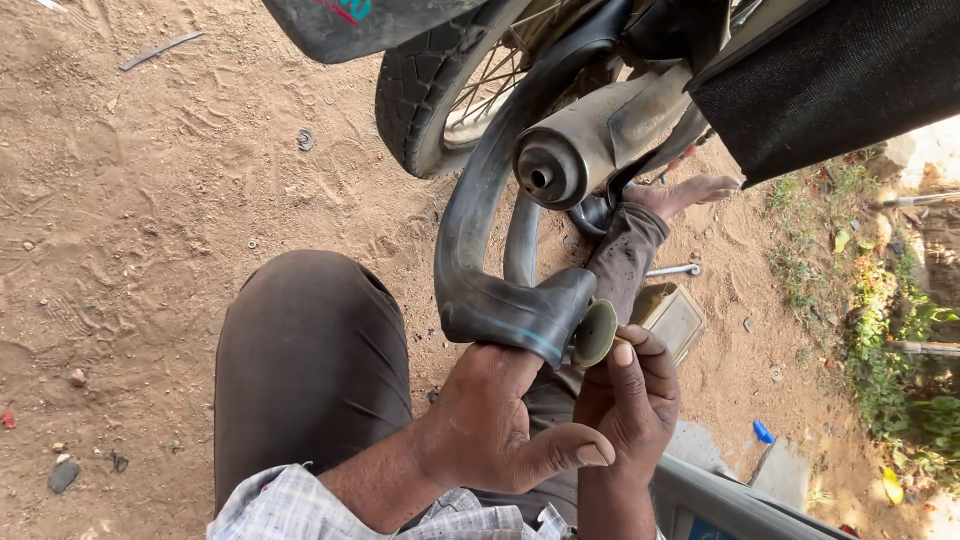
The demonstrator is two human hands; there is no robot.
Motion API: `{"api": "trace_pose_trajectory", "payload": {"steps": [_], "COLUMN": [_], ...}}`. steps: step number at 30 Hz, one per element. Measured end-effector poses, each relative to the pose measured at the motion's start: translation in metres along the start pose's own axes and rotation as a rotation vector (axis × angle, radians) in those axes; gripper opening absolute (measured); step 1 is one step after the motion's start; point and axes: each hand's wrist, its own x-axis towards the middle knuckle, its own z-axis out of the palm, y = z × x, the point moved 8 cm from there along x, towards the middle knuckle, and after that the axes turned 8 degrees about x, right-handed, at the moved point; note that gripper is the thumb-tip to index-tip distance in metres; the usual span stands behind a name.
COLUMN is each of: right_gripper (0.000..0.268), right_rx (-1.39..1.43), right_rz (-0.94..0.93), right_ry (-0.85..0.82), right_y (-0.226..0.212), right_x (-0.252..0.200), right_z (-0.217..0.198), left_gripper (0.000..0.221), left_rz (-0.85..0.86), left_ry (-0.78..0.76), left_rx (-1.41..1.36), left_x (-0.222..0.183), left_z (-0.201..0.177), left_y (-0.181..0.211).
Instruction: Patching a hole in a motorcycle inner tube.
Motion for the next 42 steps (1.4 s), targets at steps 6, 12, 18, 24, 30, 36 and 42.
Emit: {"api": "trace_pose_trajectory", "payload": {"steps": [6,12,18,24,30,36,42], "right_gripper": [0.015,0.015,0.015,0.016,0.017,0.017,0.018], "right_rx": [-0.021,0.033,0.075,0.095,0.100,0.129,0.197], "right_rz": [-0.005,-0.030,-0.035,-0.036,-0.038,-0.024,0.001], "right_ry": [0.003,-0.004,-0.029,-0.050,-0.025,-0.038,-0.029], "right_y": [-0.003,-0.002,-0.003,-0.002,-0.003,-0.003,-0.003], "right_x": [0.000,-0.001,0.000,0.000,-0.002,0.001,0.005], "right_z": [-0.001,-0.007,0.001,-0.002,-0.002,-0.006,-0.009], "left_gripper": [0.099,0.099,0.092,0.088,0.088,0.091,0.093], "left_rz": [0.041,-0.027,-0.032,-0.030,-0.018,-0.058,-0.077], "left_ry": [0.001,-0.004,0.002,-0.004,-0.008,0.012,0.051], "left_rx": [0.017,-0.115,-0.214,-0.222,-0.222,-0.257,-0.254], "left_x": [-0.015,-0.008,-0.012,-0.012,-0.010,-0.008,-0.012], "left_z": [0.008,0.000,0.006,0.005,0.004,0.003,0.000], "left_y": [-0.015,-0.013,-0.021,-0.020,-0.017,-0.021,-0.030]}}
